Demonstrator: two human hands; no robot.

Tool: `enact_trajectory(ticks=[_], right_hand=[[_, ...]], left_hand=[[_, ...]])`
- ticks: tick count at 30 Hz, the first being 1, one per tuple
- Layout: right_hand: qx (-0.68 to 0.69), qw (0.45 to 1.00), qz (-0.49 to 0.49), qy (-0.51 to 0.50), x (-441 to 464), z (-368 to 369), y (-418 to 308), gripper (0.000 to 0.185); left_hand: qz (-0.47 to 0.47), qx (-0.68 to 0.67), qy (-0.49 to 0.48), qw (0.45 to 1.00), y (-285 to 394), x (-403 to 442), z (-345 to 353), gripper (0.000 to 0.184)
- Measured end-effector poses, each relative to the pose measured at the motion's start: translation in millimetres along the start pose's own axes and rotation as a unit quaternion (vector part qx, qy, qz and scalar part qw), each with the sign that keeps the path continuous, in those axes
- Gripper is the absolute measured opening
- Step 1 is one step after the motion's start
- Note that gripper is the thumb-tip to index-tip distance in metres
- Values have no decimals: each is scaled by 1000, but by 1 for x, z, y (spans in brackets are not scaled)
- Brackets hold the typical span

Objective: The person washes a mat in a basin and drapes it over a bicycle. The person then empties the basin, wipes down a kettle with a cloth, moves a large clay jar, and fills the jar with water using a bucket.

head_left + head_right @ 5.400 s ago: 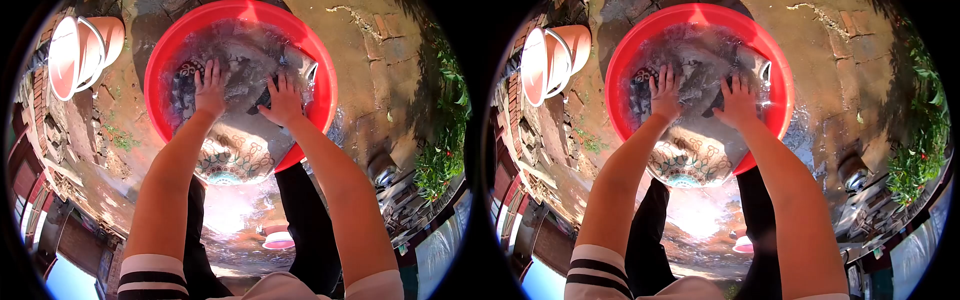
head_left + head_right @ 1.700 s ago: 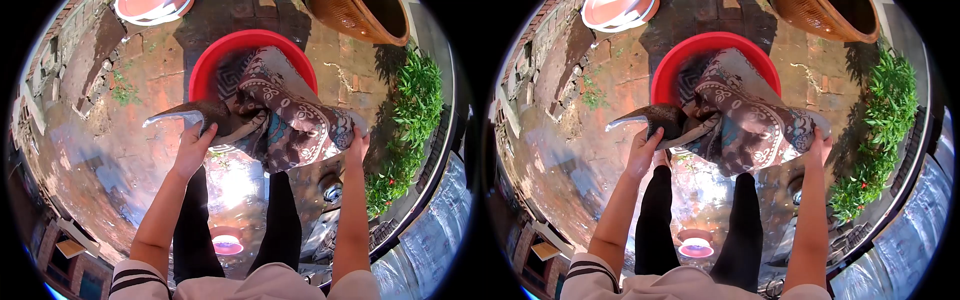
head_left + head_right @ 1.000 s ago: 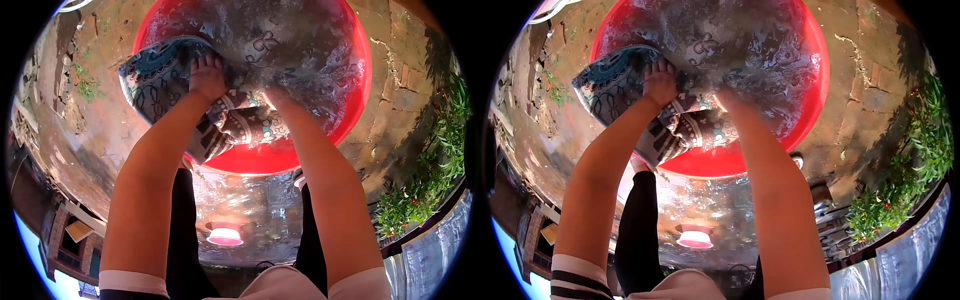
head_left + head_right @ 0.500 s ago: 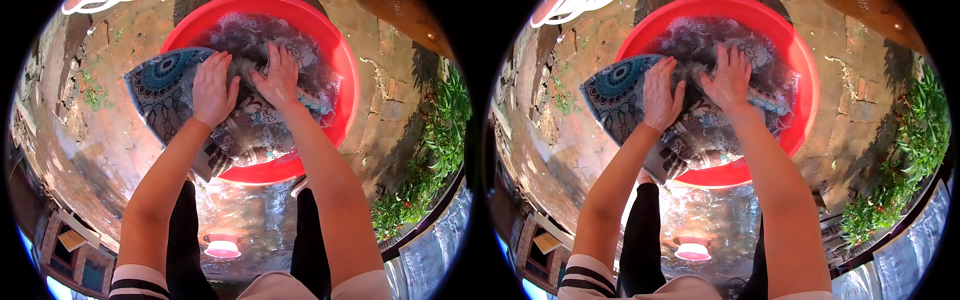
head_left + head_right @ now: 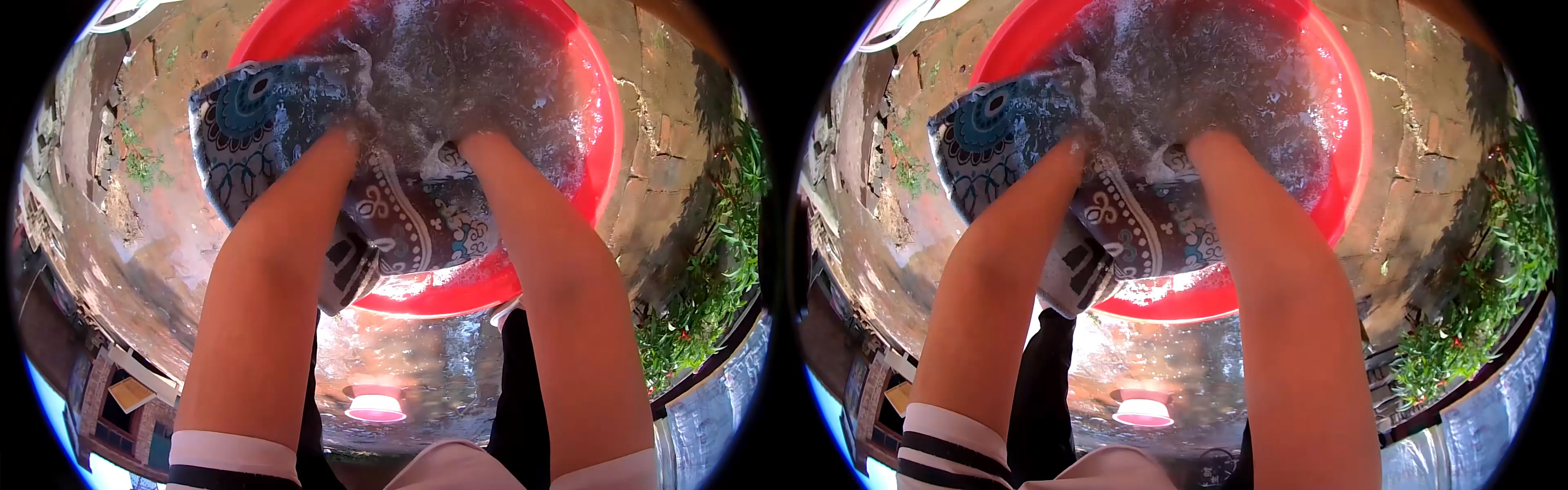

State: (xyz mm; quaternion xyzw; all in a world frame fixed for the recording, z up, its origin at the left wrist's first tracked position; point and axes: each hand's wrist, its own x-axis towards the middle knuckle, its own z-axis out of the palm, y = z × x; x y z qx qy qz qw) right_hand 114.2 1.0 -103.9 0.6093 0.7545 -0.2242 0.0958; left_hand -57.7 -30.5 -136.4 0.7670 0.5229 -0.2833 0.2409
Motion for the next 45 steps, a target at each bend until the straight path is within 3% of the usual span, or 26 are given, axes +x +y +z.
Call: enact_trajectory(ticks=[4, 5, 7, 9, 12, 15, 16, 19, 20, 21, 23, 24, 25, 26, 29, 30, 32, 33, 35, 36, 39, 40, 43, 45], right_hand=[[-63, 997, -31, -36, -3, -28, -5, 36], [57, 998, 33, 11, -11, -30, -6, 35], [289, 939, 153, 108, -37, -52, -16, 36], [395, 896, 191, 71, -61, -64, -17, 38], [524, 823, 211, 66, -109, -104, -26, 39], [523, 820, 213, 89, -164, -149, -31, 36], [531, 813, 220, 94, -185, -168, -36, 35], [569, 792, 194, 108, -237, -198, -45, 26], [580, 786, 187, 104, -252, -219, -54, 23], [591, 780, 178, 101, -265, -238, -61, 21], [607, 764, 193, 103, -287, -264, -71, 18], [615, 756, 201, 104, -297, -278, -75, 17], [604, 771, 180, 94, -306, -296, -78, 17], [592, 786, 160, 80, -317, -319, -82, 17], [570, 804, 135, 108, -340, -372, -88, 18], [562, 807, 127, 130, -345, -390, -87, 18], [608, 759, 159, 173, -353, -429, -91, 22], [630, 732, 174, 194, -359, -445, -92, 25], [583, 772, 139, 211, -377, -470, -90, 30], [558, 791, 122, 220, -386, -480, -89, 33], [578, 782, 157, 172, -409, -501, -96, 51], [558, 805, 137, 147, -421, -501, -84, 58], [558, 789, 167, 196, -427, -509, -72, 63], [574, 757, 177, 257, -418, -513, -63, 48]], left_hand=[[-58, -53, 41, 996, 11, -42, -22, 51], [-77, -81, 100, 989, 16, -61, -25, 51], [-91, -148, 259, 950, 29, -100, -35, 48], [-78, -208, 415, 882, 43, -141, -47, 43], [-107, -205, 396, 889, 43, -191, -55, 40], [-204, -211, 329, 897, 35, -218, -52, 35], [-241, -240, 331, 880, 33, -224, -67, 32], [-234, -327, 389, 829, 19, -223, -134, 29], [-169, -528, 341, 759, 11, -210, -155, 33], [-111, -721, 263, 631, -3, -189, -155, 44], [-221, -788, -13, 575, -18, -178, -181, 53], [-176, -676, -155, 698, -16, -179, -186, 56], [-122, -531, -289, 787, -10, -179, -191, 59], [-125, -539, -340, 760, 2, -181, -189, 57], [-99, -638, -306, 700, 35, -204, -214, 60], [-105, -616, -302, 720, 43, -208, -220, 63], [-123, -567, -290, 761, 51, -218, -223, 71], [-146, -616, -225, 741, 54, -225, -219, 73], [-183, -700, -88, 685, 62, -234, -212, 79], [-157, -829, -96, 528, 67, -235, -218, 65], [-5, -965, -123, 230, 99, -213, -275, 46], [-14, -965, -60, 255, 108, -209, -291, 40], [-47, -941, 104, 319, 112, -206, -313, 26], [-68, -916, 170, 358, 100, -220, -316, 23]])
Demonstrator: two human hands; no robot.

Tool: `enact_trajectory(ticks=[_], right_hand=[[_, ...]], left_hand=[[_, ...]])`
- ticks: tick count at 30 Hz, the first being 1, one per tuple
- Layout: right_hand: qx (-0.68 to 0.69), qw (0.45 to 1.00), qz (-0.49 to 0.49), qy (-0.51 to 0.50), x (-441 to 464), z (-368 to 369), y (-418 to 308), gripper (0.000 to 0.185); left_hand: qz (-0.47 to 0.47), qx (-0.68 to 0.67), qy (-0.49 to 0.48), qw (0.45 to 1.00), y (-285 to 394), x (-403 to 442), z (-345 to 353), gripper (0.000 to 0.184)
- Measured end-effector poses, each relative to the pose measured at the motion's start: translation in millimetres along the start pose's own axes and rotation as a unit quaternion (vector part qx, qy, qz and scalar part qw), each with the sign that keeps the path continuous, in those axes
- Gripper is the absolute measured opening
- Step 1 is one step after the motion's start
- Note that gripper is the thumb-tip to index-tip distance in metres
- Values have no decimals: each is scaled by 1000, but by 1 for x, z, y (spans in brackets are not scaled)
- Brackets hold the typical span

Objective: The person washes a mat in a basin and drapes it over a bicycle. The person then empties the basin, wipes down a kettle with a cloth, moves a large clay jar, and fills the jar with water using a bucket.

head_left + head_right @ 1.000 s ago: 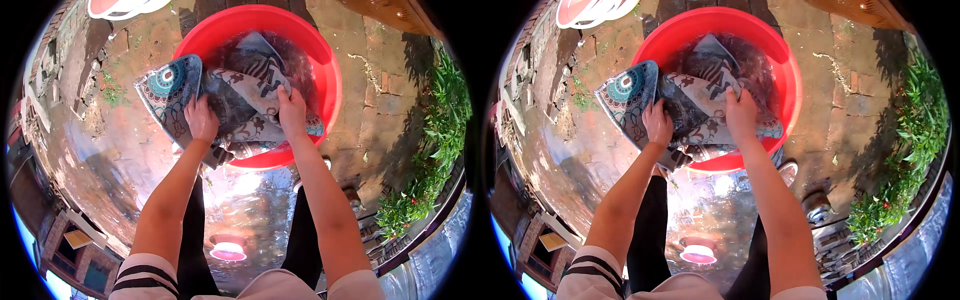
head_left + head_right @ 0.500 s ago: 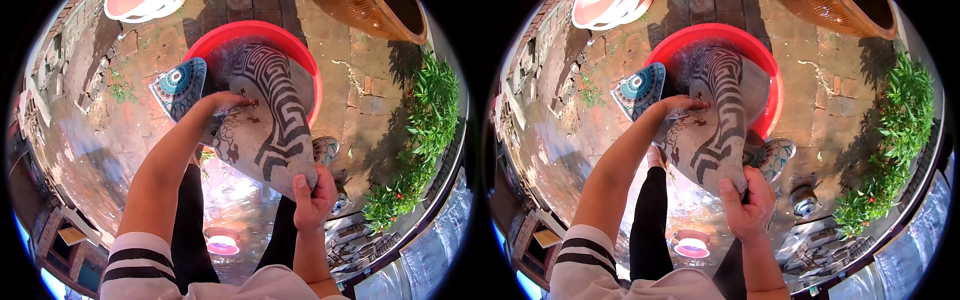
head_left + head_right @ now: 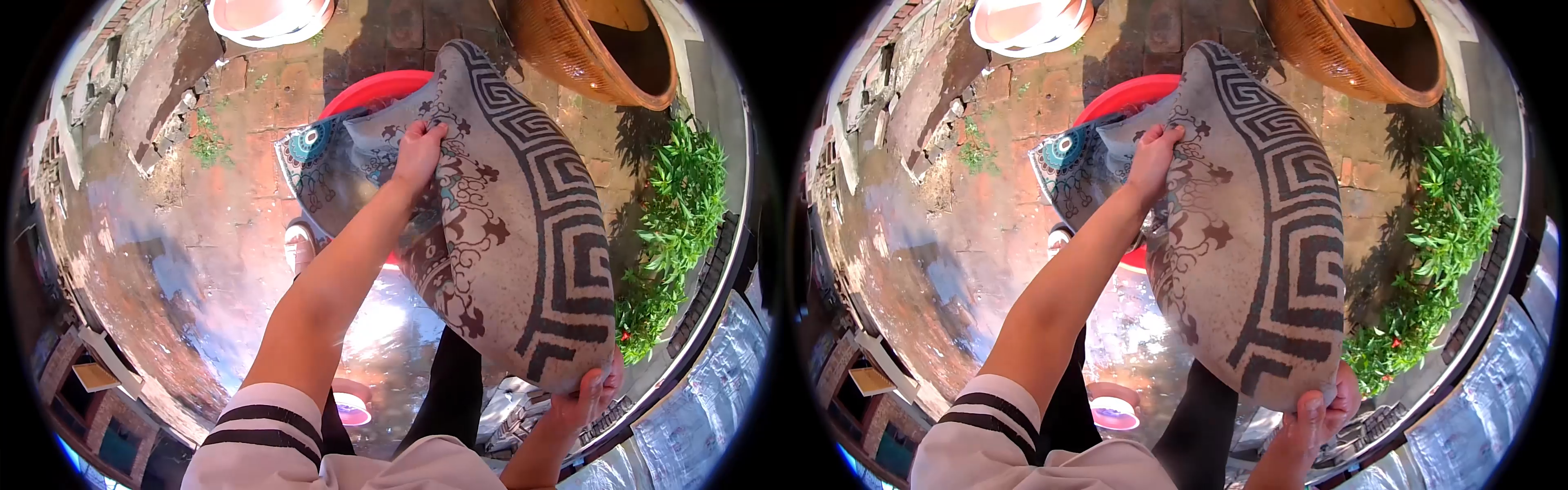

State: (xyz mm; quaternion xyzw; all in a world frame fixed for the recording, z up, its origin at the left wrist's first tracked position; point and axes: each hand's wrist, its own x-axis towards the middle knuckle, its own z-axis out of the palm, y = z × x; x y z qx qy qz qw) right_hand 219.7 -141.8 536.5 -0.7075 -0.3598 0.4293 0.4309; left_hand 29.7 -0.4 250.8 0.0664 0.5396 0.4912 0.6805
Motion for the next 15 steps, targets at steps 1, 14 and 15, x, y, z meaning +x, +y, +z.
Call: enact_trajectory(ticks=[1, 14, 15], right_hand=[[19, 999, -9, 28, 12, -1, 0, 42], [-33, 993, 6, -110, 184, 160, 224, 54], [-109, 982, 45, -145, 178, 165, 257, 55]], left_hand=[[17, 88, 26, 996, 10, -9, -12, 24], [326, 721, -95, 604, 51, -51, -87, 18], [311, 695, -103, 640, 35, -30, -96, 38]])
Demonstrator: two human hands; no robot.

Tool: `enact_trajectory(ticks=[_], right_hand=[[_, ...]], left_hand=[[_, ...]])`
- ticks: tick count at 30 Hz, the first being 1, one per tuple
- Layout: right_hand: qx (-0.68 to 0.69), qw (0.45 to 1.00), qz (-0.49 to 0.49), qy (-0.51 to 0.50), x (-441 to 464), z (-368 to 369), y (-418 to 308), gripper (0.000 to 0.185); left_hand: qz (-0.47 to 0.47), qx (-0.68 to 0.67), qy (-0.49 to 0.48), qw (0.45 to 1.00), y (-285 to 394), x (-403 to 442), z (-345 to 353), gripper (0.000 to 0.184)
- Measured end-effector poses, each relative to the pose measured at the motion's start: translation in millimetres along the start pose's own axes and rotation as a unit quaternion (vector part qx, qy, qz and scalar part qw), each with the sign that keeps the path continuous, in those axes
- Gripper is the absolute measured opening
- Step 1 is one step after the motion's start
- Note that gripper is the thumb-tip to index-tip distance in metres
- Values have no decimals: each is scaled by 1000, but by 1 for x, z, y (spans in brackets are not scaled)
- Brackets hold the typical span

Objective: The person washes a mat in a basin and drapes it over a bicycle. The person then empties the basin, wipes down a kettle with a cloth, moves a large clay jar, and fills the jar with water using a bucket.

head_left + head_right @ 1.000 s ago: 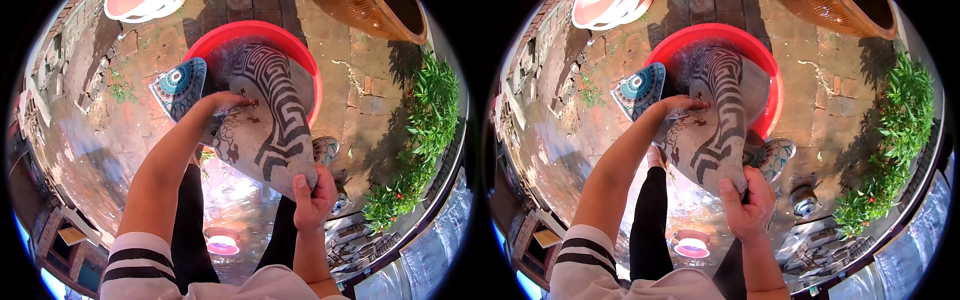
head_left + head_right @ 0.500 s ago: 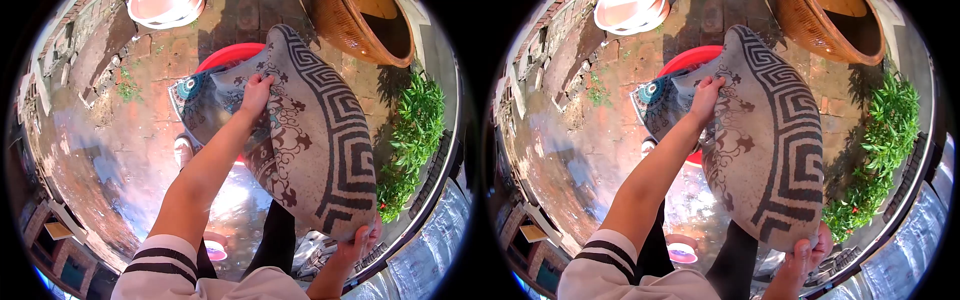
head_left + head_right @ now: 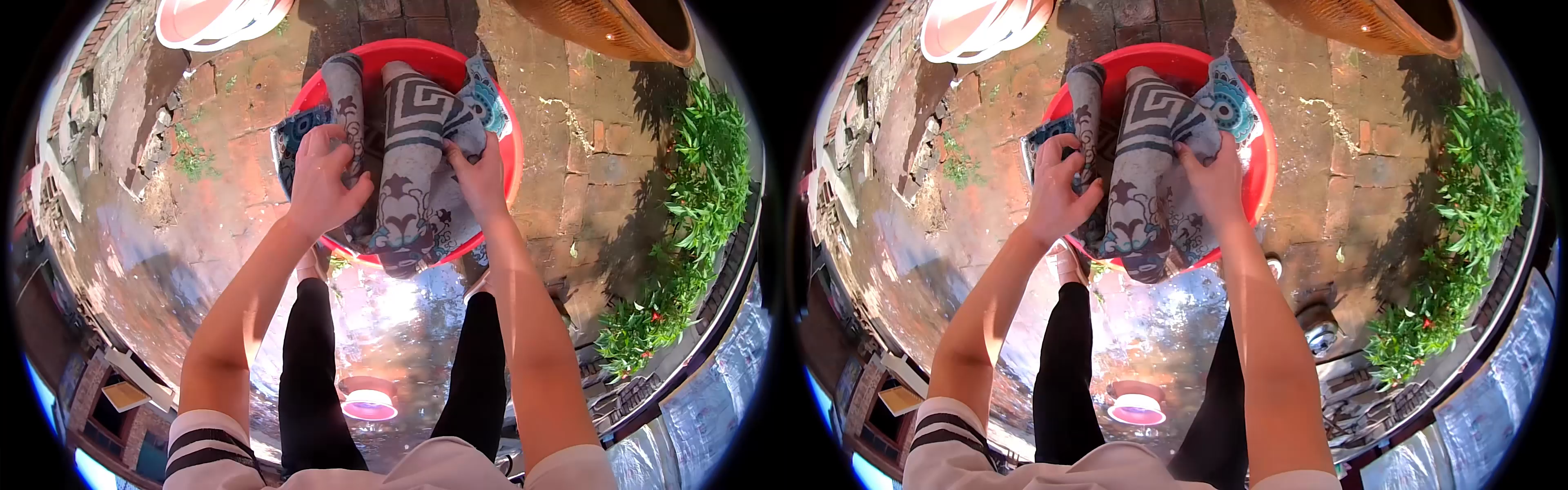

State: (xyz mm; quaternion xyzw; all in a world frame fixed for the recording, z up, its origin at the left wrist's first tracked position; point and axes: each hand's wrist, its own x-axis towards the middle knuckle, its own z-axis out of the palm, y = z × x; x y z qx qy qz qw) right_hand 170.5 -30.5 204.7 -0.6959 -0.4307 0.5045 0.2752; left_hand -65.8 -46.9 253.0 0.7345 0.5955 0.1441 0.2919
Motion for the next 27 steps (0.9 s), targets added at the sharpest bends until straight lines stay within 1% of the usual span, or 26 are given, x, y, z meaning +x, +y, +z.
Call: enact_trajectory(ticks=[3, 4, 5, 6, 7, 8, 9, 11, 12, 14, 15, 16, 17, 19, 20, 21, 22, 23, 24, 25, 26, 27], right_hand=[[-103, 990, 86, -44, 7, 23, 87, 54], [0, 989, 145, -40, 12, 26, 105, 66], [93, 978, 180, -49, 21, 31, 113, 70], [183, 958, 214, -57, 32, 35, 117, 74], [72, 974, 202, -71, 40, 48, 131, 78], [-47, 977, 188, -83, 49, 61, 146, 82], [-159, 967, 175, -92, 57, 74, 160, 86], [-365, 909, 177, -99, 69, 94, 154, 88], [-425, 885, 174, -72, 79, 109, 161, 88], [-508, 831, 161, -158, 117, 126, 192, 77], [-544, 800, 152, -200, 132, 133, 204, 72], [-553, 790, 137, -226, 141, 134, 208, 57], [-559, 776, 114, -269, 152, 132, 226, 54], [-558, 738, 2, -380, 180, 117, 294, 50], [-550, 722, -50, -417, 186, 106, 323, 48], [-538, 702, -94, -457, 184, 100, 319, 46], [-554, 684, -69, -470, 185, 101, 313, 45], [-572, 665, -45, -478, 184, 102, 283, 45], [-590, 645, -20, -485, 180, 103, 249, 45], [-607, 625, 5, -491, 174, 104, 217, 45], [-607, 736, -18, -299, 143, 104, 179, 48], [-576, 811, -42, -92, 109, 106, 148, 52]], left_hand=[[-105, 13, 101, 989, -56, 19, 92, 71], [-111, 66, -22, 991, -74, 13, 121, 93], [-61, 172, -60, 981, -100, -2, 168, 84], [-19, 319, -48, 946, -129, -14, 219, 80], [24, 458, -35, 888, -152, -19, 258, 75], [20, 406, -55, 912, -158, -14, 271, 72], [14, 353, -74, 933, -160, -7, 277, 70], [-5, 266, -118, 957, -171, 11, 288, 68], [-17, 244, -156, 957, -181, 20, 293, 68], [-31, 225, -228, 947, -203, 40, 297, 68], [-33, 216, -256, 942, -210, 44, 296, 69], [-37, 205, -292, 933, -216, 47, 294, 69], [-40, 193, -321, 926, -222, 48, 292, 69], [-55, 165, -368, 914, -229, 45, 281, 70], [-63, 151, -392, 906, -229, 43, 275, 70], [-72, 138, -410, 899, -225, 40, 266, 70], [-82, 126, -433, 889, -220, 38, 257, 70], [-97, 108, -451, 881, -212, 37, 242, 71], [-115, 82, -455, 879, -200, 31, 224, 71], [-134, 52, -434, 890, -184, 22, 201, 71], [-141, 27, -378, 915, -172, 13, 177, 71], [-105, 64, -224, 967, -176, 2, 170, 73]])
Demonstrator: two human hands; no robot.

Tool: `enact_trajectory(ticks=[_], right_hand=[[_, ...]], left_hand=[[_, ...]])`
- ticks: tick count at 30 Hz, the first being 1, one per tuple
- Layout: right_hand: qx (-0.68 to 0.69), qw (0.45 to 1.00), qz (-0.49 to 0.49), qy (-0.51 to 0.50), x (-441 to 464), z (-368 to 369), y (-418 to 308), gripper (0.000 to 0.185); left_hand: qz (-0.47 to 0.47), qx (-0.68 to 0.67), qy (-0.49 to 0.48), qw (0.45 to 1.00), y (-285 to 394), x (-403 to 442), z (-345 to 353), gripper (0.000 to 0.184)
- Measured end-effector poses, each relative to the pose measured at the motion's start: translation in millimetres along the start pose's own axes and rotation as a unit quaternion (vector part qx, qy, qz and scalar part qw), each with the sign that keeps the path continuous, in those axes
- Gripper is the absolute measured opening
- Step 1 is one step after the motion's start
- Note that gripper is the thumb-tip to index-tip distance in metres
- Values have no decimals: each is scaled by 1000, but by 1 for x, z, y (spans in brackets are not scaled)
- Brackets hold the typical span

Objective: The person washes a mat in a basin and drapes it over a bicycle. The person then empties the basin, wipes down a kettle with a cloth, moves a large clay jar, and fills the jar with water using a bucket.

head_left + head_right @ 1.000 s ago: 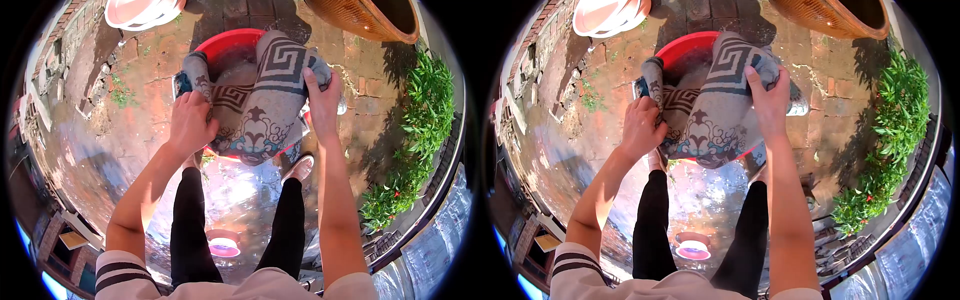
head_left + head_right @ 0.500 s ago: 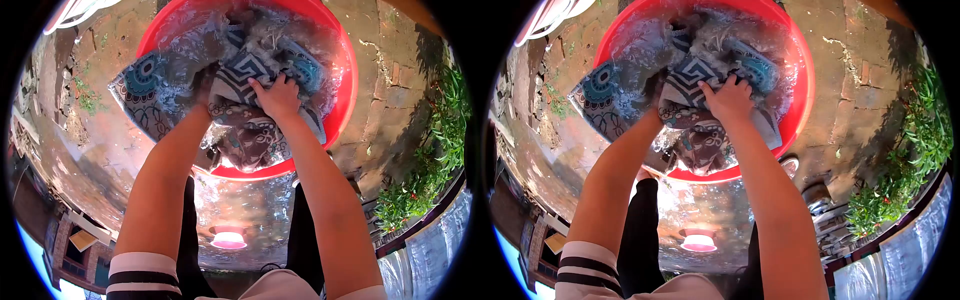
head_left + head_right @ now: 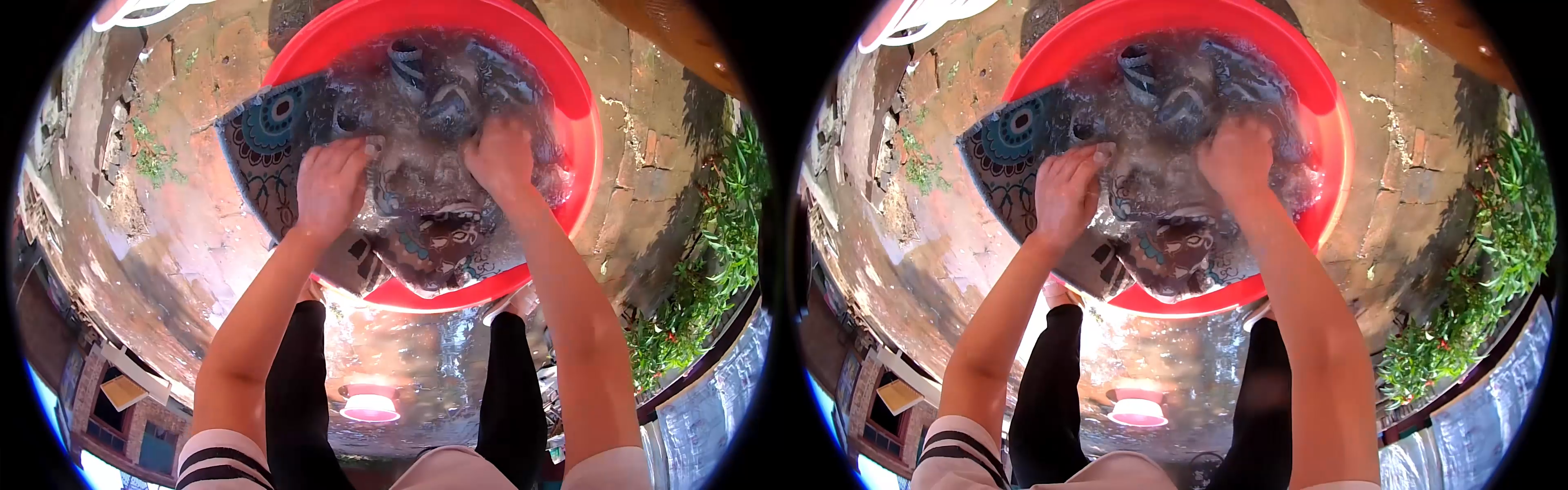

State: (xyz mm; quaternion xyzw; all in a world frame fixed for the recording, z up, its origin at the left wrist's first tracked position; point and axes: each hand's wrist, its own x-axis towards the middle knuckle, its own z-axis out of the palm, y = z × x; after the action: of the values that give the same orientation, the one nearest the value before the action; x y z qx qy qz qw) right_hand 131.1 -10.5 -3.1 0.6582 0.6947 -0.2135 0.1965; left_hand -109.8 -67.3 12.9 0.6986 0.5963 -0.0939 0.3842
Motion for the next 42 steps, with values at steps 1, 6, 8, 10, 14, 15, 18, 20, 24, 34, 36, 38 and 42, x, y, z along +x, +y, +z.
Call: enact_trajectory(ticks=[1, 6, 8, 10, 14, 15, 18, 20, 24, 34, 36, 38, 42], right_hand=[[55, 986, -72, 138, -12, -11, -14, 59], [86, 961, -160, 210, 21, 18, -62, 75], [119, 974, -152, 115, 36, 46, -63, 77], [151, 976, -143, 71, 57, 86, -56, 63], [-81, 950, -233, 192, 78, 130, -30, 48], [-117, 951, -224, 180, 69, 117, -33, 44], [-125, 975, -155, 96, 31, 34, -56, 33], [-9, 987, -124, 101, 23, 20, -51, 29], [394, 908, -47, 136, -50, -11, -11, 24], [696, 706, 92, 91, -216, -36, 127, 30], [596, 793, 104, 68, -236, -66, 113, 47], [466, 876, 76, 97, -247, -97, 97, 57], [395, 904, 127, 98, -237, -99, 102, 57]], left_hand=[[13, 30, 168, 985, -7, -11, -1, 75], [-62, 22, 75, 995, -49, 28, 48, 70], [-14, 150, -71, 986, -64, 68, 62, 53], [-20, 192, -95, 977, -78, 73, 85, 49], [-37, 223, -131, 965, -85, 60, 97, 42], [-41, 231, -143, 962, -83, 58, 97, 41], [-64, 266, -196, 942, -69, 52, 92, 36], [-95, 256, -159, 949, -49, 42, 86, 34], [-168, -234, 231, 929, -4, 0, 43, 38], [-156, -345, 166, 911, 153, -148, -115, 31], [-104, -350, 168, 916, 180, -176, -134, 27], [-71, -378, 150, 911, 214, -203, -164, 23], [-4, -464, 136, 875, 288, -260, -251, 37]])
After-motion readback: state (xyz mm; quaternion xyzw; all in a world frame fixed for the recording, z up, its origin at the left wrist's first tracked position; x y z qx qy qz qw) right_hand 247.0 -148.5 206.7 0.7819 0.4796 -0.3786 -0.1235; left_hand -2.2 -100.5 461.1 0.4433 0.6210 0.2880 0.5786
